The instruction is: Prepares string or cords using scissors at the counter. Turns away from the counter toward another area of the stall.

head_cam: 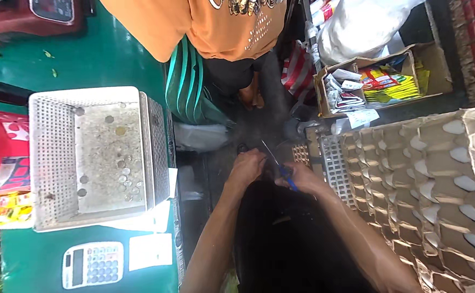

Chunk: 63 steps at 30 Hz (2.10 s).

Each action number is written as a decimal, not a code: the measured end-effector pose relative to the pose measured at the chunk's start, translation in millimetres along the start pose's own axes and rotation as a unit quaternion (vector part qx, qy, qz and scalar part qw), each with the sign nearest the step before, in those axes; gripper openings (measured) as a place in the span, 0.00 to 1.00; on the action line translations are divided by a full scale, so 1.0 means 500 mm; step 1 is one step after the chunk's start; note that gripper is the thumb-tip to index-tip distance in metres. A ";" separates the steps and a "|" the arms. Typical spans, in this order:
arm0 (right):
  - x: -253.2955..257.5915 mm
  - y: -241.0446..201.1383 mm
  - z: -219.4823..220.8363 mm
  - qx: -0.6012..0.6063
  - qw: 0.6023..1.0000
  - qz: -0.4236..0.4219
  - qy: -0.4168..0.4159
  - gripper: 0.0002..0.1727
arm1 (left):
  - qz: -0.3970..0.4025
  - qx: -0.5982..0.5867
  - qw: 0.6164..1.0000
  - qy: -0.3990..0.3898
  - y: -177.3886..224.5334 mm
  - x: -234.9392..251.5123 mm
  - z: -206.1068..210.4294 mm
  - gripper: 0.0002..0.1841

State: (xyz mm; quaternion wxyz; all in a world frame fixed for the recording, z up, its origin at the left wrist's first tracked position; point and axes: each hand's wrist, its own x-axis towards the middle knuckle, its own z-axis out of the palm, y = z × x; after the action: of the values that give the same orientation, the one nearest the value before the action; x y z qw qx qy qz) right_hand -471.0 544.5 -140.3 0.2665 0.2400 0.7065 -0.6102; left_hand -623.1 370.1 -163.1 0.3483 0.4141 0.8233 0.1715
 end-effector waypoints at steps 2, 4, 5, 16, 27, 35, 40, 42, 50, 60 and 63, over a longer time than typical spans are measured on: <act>0.002 -0.001 0.003 -0.004 1.000 0.005 0.000 0.30 | -0.028 -0.022 0.999 -0.004 0.005 -0.002 0.001 0.17; 0.000 -0.002 0.008 0.003 1.000 0.002 -0.002 0.29 | -0.053 -0.091 0.994 0.008 -0.003 -0.001 0.010 0.17; -0.002 -0.004 0.010 0.011 1.000 -0.002 -0.006 0.29 | -0.058 -0.143 0.988 0.025 -0.011 0.004 0.021 0.16; -0.066 -0.017 0.020 0.240 0.961 -0.078 -0.109 0.31 | 0.122 -0.564 0.817 0.018 0.007 0.047 0.084 0.38; -0.094 -0.053 0.012 0.271 0.946 -0.125 -0.131 0.32 | 0.191 -0.560 0.787 0.176 0.073 0.075 0.037 0.62; -0.095 -0.072 0.014 0.227 0.957 -0.131 -0.120 0.34 | 0.221 -0.470 0.830 0.206 0.074 0.065 0.051 0.22; -0.094 -0.076 0.029 0.205 0.970 -0.097 -0.082 0.33 | 0.182 -0.464 0.843 0.201 0.062 0.057 0.071 0.21; -0.095 -0.079 0.036 0.191 0.976 -0.077 -0.067 0.31 | 0.173 -0.463 0.847 0.197 0.058 0.053 0.076 0.22; -0.099 -0.080 0.051 0.140 0.987 -0.071 -0.023 0.25 | 0.136 -0.426 0.877 0.177 0.055 0.033 0.083 0.21; -0.097 -0.081 0.063 0.183 0.980 -0.081 -0.016 0.25 | 0.101 -0.290 0.948 0.081 0.061 0.006 0.084 0.17; -0.109 -0.109 0.059 0.150 0.984 -0.095 -0.013 0.23 | 0.093 -0.425 0.894 0.104 0.047 0.001 0.131 0.12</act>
State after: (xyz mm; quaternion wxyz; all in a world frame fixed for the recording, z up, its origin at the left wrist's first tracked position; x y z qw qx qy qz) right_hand -464.5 507.1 -67.1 0.1776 0.2014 0.6227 -0.7349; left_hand -563.3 384.2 -195.5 0.3858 0.2806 0.6612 0.5790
